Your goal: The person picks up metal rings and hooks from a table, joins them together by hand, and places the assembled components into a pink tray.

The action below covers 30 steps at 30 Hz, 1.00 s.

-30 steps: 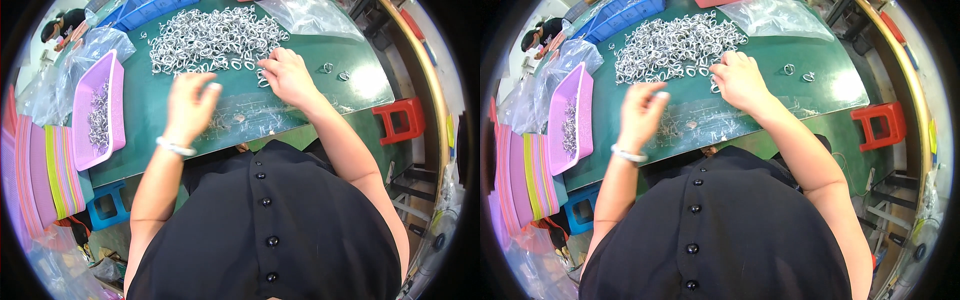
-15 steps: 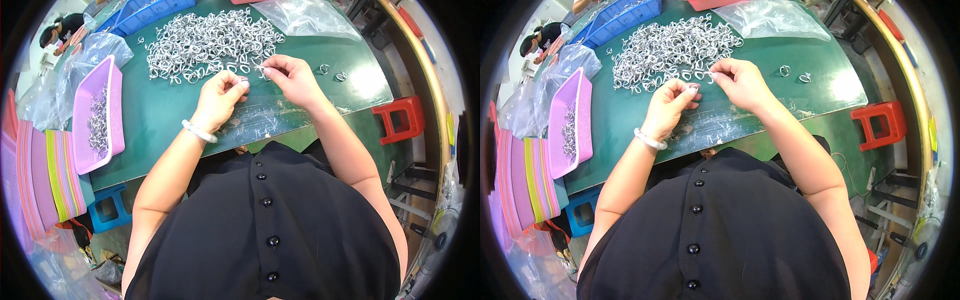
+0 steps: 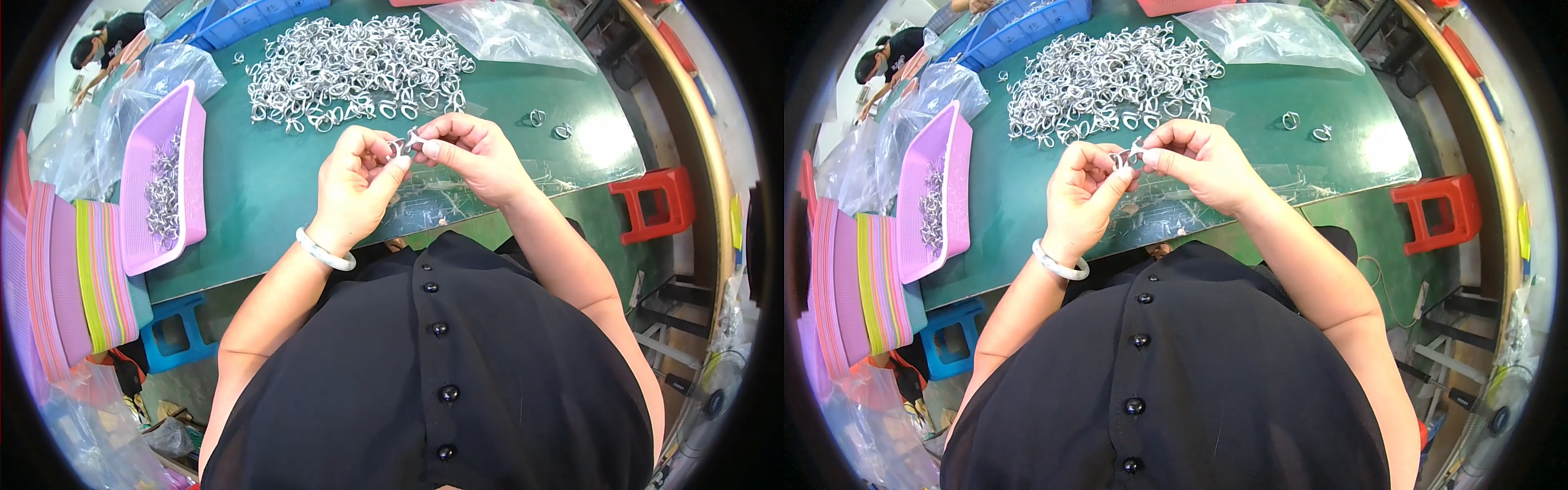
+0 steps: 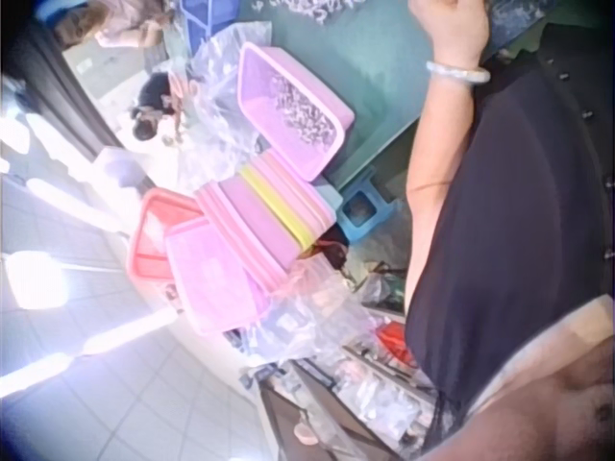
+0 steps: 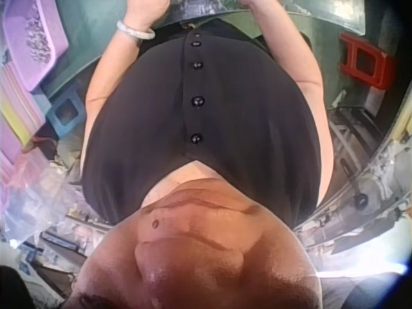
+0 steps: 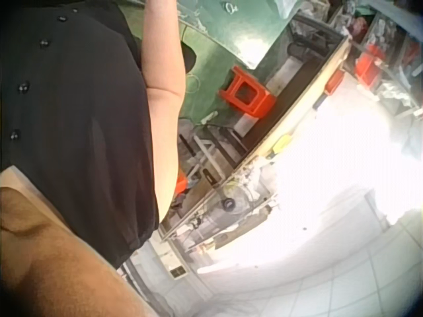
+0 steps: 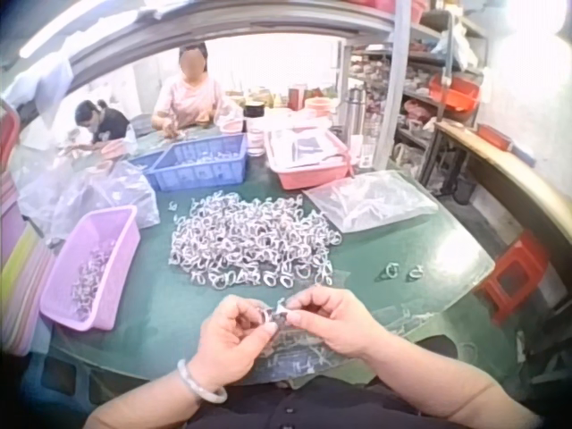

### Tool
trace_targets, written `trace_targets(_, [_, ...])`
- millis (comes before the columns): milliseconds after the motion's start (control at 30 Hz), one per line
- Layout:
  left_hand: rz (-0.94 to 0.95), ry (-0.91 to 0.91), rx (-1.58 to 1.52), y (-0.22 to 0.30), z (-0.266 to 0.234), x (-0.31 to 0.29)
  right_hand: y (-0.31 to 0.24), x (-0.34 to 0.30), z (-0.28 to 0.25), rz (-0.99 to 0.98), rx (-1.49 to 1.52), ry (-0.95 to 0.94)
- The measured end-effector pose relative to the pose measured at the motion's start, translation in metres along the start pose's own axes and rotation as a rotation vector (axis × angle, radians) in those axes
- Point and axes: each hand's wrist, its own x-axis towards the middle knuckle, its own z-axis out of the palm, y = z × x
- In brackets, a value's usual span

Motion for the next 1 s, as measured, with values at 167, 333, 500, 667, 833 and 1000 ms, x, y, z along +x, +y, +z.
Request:
trace_targets(167, [0.069,0.068,0.187,0.008,0.002,0.001,-0.001,-0.004,0.001,-0.008,-0.022,0.007])
trace_targets(333, [0.159,0.034,0.394,0.017,0.001,0.001,0.001,-0.005,-0.001,-0.003,-0.03,-0.011])
trace_targets(500, [0.182,0.011,0.49,0.016,-0.004,0.0,0.004,-0.005,0.002,-0.026,-0.013,0.017])
trace_targets(667, [0.195,-0.045,0.522,0.015,-0.008,0.0,0.004,-0.006,0.002,-0.033,0.0,0.011])
trace_targets(833, [-0.114,0.001,0.134,0.015,-0.004,-0.003,0.003,-0.008,0.003,-0.037,-0.007,0.011])
trace_targets(1000, [-0.214,-0.029,-0.107,0.011,-0.009,-0.004,0.0,-0.009,0.006,-0.049,0.009,0.011])
